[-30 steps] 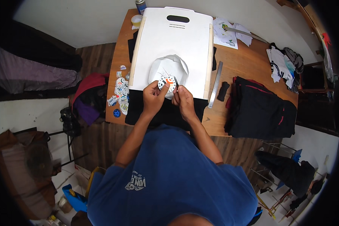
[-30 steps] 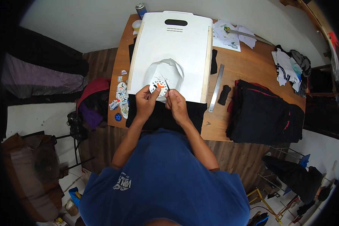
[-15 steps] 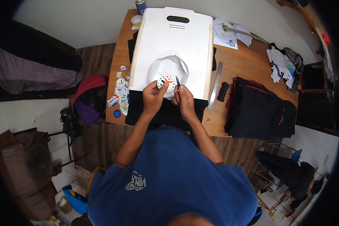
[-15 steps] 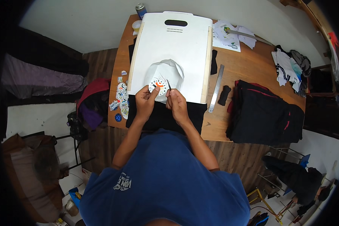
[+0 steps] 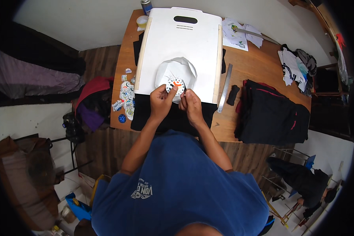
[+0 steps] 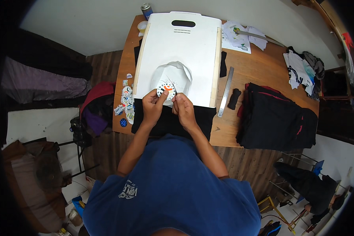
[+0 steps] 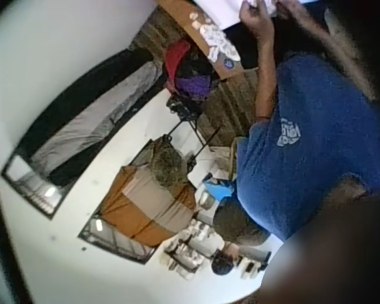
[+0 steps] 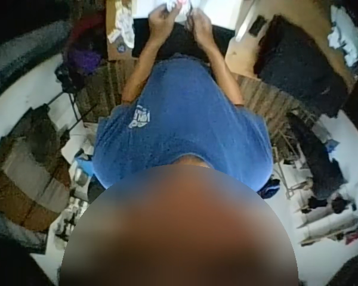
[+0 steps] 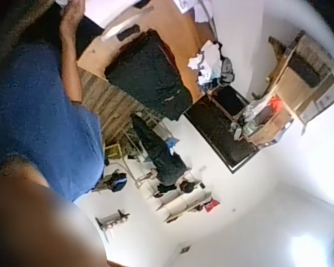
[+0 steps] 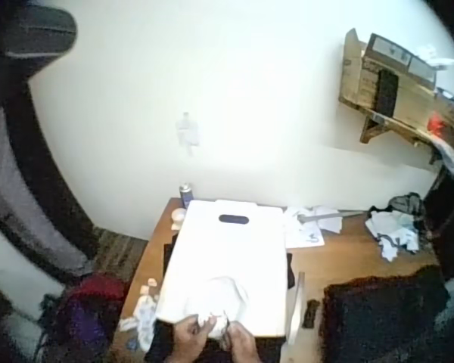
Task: Preparing a graphic transfer and applying it to a t-shirt using a heat press.
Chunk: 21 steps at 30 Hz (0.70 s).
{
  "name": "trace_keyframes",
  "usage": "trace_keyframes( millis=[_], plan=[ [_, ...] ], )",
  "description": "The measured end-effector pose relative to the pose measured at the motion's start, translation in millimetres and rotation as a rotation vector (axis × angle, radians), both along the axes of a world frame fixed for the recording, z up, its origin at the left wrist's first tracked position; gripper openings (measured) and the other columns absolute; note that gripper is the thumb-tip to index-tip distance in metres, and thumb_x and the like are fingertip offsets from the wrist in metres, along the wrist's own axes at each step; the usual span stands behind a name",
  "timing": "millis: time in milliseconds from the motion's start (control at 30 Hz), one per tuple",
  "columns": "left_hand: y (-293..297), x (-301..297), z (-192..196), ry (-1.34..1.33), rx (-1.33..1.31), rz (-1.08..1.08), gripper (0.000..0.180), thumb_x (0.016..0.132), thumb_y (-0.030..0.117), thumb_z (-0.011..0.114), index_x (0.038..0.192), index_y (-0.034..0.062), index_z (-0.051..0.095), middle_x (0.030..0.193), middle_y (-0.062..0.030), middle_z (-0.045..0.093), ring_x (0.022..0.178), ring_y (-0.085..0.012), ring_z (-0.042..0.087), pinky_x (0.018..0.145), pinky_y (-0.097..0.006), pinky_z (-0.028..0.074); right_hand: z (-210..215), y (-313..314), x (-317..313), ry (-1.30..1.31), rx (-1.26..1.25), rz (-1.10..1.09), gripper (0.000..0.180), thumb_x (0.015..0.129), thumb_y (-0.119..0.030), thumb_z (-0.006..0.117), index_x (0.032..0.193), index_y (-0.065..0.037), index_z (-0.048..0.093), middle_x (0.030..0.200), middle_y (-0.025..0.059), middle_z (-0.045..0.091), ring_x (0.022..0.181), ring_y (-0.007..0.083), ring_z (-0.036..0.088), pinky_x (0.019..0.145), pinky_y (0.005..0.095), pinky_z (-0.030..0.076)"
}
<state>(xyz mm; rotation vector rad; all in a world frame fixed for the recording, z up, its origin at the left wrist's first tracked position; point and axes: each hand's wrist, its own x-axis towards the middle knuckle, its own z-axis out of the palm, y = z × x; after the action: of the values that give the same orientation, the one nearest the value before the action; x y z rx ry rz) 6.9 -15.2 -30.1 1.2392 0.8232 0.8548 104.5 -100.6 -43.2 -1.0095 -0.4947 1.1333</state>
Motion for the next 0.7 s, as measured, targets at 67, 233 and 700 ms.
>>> trace_keyframes(
  millis=[67,233,700],
  plan=[
    [-0.1,-2.1,-2.5,-0.016,0.008,-0.002,0.020,0.089,0.011,0.068,0.073,0.0036,0.060,0.065,0.0086,0.052,0.057,0.0032,0.037,0.048,-0.018,0.026,0.1,0.4,-0.2,-0.005,-0.002,-0.004,0.033,0.105,-0.033,0.037,0.091,-0.006,0.050,0.056,-0.0052,0.030,0.047,0.0064,0.025,0.050,0.0245,0.027],
    [-0.4,-3.7,-6.7,-0.007,0.005,-0.034,0.014,0.091,0.010,0.065,0.080,0.0015,0.062,0.074,0.0044,0.059,0.064,0.0017,0.046,0.055,-0.017,0.034,-2.3,1.2,-1.2,-0.019,0.013,-0.023,0.033,0.105,-0.033,0.037,0.091,-0.006,0.050,0.056,-0.0050,0.030,0.047,0.0066,0.025,0.050,0.0246,0.029],
    [-1.8,-0.2,5.1,-0.051,-0.028,-0.014,0.017,0.090,0.010,0.067,0.077,0.0019,0.062,0.070,0.0057,0.057,0.061,0.0024,0.044,0.051,-0.018,0.031,-1.2,1.8,-1.0,0.043,0.012,-0.052,0.034,0.105,-0.034,0.037,0.089,-0.007,0.050,0.056,-0.0048,0.029,0.047,0.0073,0.025,0.051,0.0252,0.030]
  ],
)
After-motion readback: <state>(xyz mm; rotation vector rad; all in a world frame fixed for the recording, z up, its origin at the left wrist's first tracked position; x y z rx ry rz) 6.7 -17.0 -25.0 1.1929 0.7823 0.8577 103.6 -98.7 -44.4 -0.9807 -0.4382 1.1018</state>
